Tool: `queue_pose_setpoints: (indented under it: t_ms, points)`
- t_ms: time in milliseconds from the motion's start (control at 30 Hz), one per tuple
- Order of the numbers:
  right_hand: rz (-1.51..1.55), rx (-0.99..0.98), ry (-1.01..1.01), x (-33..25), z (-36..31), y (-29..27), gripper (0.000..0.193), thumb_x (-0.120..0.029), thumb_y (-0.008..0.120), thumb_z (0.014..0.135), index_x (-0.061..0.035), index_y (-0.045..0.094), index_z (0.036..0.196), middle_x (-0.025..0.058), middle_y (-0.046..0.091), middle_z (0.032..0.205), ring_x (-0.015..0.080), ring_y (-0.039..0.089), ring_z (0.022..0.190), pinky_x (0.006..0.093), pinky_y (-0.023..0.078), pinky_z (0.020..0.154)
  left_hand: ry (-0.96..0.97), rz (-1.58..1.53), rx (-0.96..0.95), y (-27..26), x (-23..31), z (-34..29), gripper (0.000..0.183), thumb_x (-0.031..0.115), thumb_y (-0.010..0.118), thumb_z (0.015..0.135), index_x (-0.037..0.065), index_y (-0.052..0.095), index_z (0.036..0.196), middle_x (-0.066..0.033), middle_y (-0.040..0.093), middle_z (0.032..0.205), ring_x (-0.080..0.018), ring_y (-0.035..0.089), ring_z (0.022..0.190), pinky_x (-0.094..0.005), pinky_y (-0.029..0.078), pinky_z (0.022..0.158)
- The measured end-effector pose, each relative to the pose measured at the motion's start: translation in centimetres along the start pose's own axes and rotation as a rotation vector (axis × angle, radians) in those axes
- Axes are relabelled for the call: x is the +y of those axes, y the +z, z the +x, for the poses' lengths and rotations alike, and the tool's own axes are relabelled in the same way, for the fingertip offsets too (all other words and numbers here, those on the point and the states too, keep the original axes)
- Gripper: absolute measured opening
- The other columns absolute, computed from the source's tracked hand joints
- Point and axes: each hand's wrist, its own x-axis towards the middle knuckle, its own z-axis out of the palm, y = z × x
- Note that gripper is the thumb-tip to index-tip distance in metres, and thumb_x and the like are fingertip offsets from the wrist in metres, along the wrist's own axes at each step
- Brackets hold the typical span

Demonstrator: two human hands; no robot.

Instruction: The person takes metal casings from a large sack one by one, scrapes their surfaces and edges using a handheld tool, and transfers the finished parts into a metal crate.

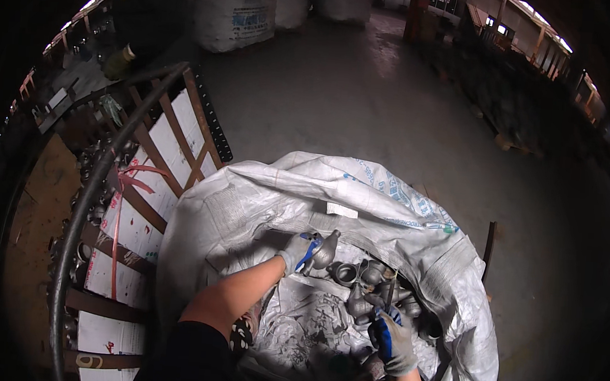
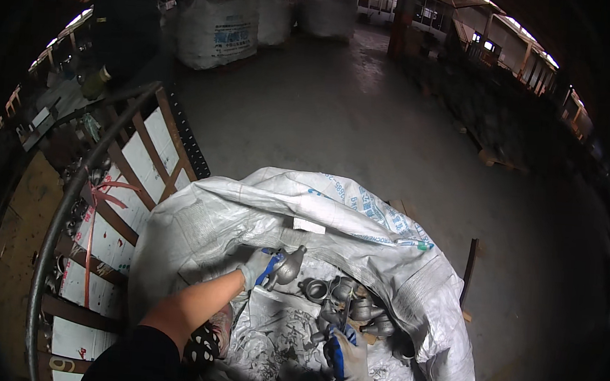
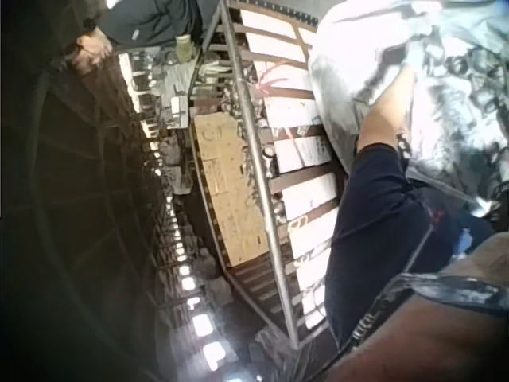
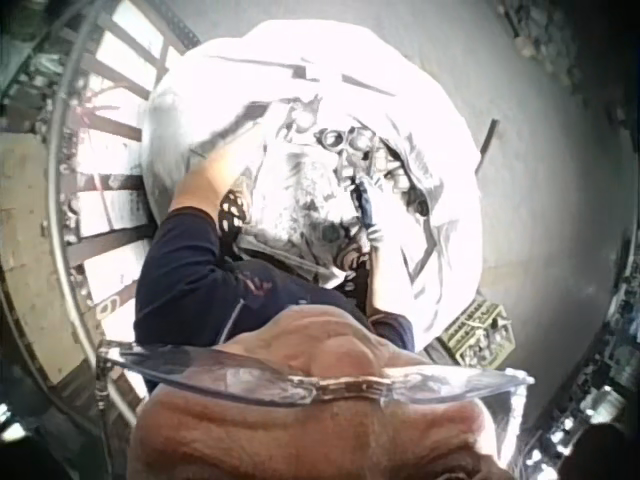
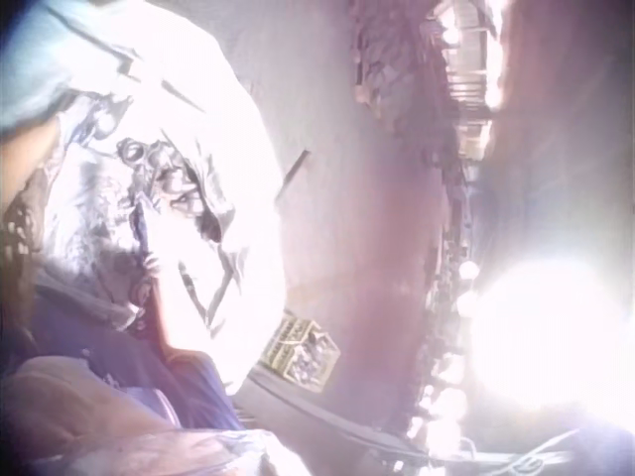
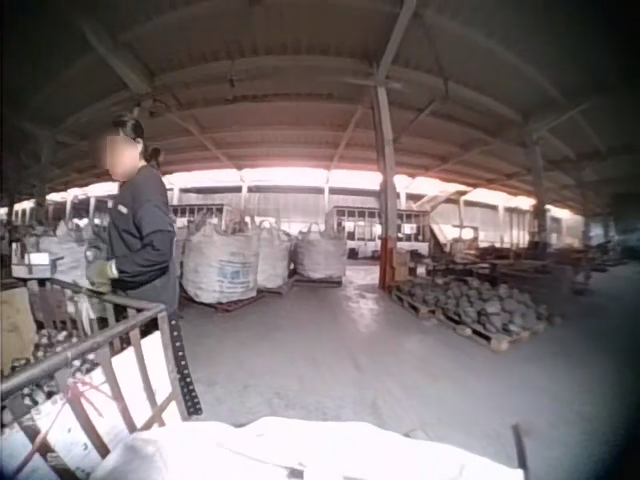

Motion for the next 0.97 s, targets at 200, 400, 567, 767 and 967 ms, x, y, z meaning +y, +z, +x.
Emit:
queue_pose_setpoints:
  t_ms: [200,400,567,767,967]
  points:
    - [0.032,0.022,-0.091,-0.1,1.3,2.2,0.023,-0.022,0.052,0.088,-0.0062,0.057,0.105,0.0044,0.060,0.065,0.0026,0.042,0.043,0.0169,0.029,0.038,0.243,-0.379,0.072,-9.7,5.8,-8.2,0.015,0.012,0.051,0.075,0.008,0.059,0.087,-0.0098,0.060,0.084,-0.0221,0.058,0.079,-0.0317,0.047,0.072]
    - [-0.153,0.016,-0.187,-0.5,0.0,3.9,0.025,-0.020,0.057,0.085,-0.0021,0.060,0.102,-0.0016,0.056,0.065,0.0031,0.045,0.048,0.0172,0.033,0.043,0.351,-0.681,0.190,-12.5,8.6,-13.4,0.020,0.018,0.053,0.082,0.005,0.061,0.095,-0.0128,0.059,0.093,-0.0303,0.057,0.085,-0.0371,0.046,0.076]
    - [-0.111,-0.119,-0.154,1.1,0.7,2.4,0.014,-0.017,0.055,0.085,-0.0039,0.058,0.088,-0.0037,0.051,0.066,0.0059,0.049,0.056,0.0213,0.039,0.049,0.608,-0.716,0.295,-11.8,8.6,-13.2,0.021,0.016,0.055,0.083,0.003,0.061,0.098,-0.0132,0.059,0.100,-0.0273,0.057,0.088,-0.0341,0.046,0.079]
    - [-1.010,0.103,-0.753,-2.1,0.5,3.4,0.041,-0.013,0.063,0.064,-0.0021,0.056,0.103,0.0126,0.059,0.087,0.0306,0.057,0.079,0.0378,0.045,0.068,-0.120,-2.088,0.372,-13.6,10.6,-12.3,0.042,0.027,0.042,0.091,0.005,0.038,0.126,-0.0114,0.046,0.123,-0.0216,0.046,0.111,-0.0355,0.038,0.092]
    - [-1.430,0.100,-1.123,-2.3,2.7,5.4,0.049,-0.015,0.064,0.063,-0.0022,0.054,0.109,0.0122,0.059,0.091,0.0292,0.057,0.083,0.0404,0.043,0.074,-0.156,-2.334,0.681,-11.5,5.0,-11.5,0.050,0.036,0.045,0.088,0.017,0.031,0.132,-0.0090,0.039,0.130,-0.0232,0.040,0.117,-0.0403,0.028,0.099]
